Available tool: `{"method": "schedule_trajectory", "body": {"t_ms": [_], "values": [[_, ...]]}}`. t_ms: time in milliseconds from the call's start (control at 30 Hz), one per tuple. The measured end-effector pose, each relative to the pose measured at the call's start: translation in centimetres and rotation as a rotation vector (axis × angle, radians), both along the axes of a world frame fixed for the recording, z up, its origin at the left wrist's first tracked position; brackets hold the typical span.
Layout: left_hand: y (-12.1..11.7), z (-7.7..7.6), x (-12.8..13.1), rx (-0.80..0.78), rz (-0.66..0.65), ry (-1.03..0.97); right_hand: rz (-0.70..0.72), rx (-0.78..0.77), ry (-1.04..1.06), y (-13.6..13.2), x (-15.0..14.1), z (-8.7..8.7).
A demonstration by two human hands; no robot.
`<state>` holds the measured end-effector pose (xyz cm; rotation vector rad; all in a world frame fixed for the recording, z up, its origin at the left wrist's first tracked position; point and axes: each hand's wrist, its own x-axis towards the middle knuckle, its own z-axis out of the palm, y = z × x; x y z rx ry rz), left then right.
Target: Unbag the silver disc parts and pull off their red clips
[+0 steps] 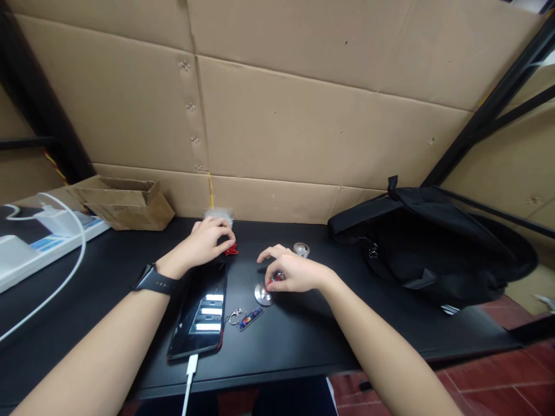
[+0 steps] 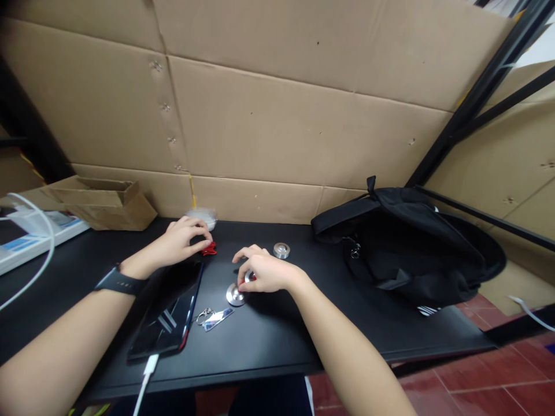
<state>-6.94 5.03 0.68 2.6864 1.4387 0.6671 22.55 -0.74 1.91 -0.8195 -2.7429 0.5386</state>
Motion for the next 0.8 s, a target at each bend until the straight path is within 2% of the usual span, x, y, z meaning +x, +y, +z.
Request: {"method": "schedule_trajectory", "body": {"t_ms": [167, 267, 367, 533, 800], "values": [[-1.1, 0.5, 1.6, 0.023, -0.12, -0.084, -0.139, 0.0, 0.319, 0.4, 0.0, 0.4], [-1.9, 0.8, 2.9, 0.014, -0.257, -0.226, -0.278, -0.01, 0.49, 1.0, 0.1, 0.3], [-2.6, 0.9, 3.9, 0.01, -0.304, -0.37, -0.362, -0.034, 0.598, 1.5, 0.0, 0.0], [-3.2, 0.8, 4.7, 0.083, -0.291, -0.483, -0.361, -0.104, 0.679, 1.6, -0.7, -0.7], [-3.4, 0.3, 5.3, 0.176, -0.267, -0.487, -0.334, -0.171, 0.756, 1.8, -1.5, -1.9]]}}
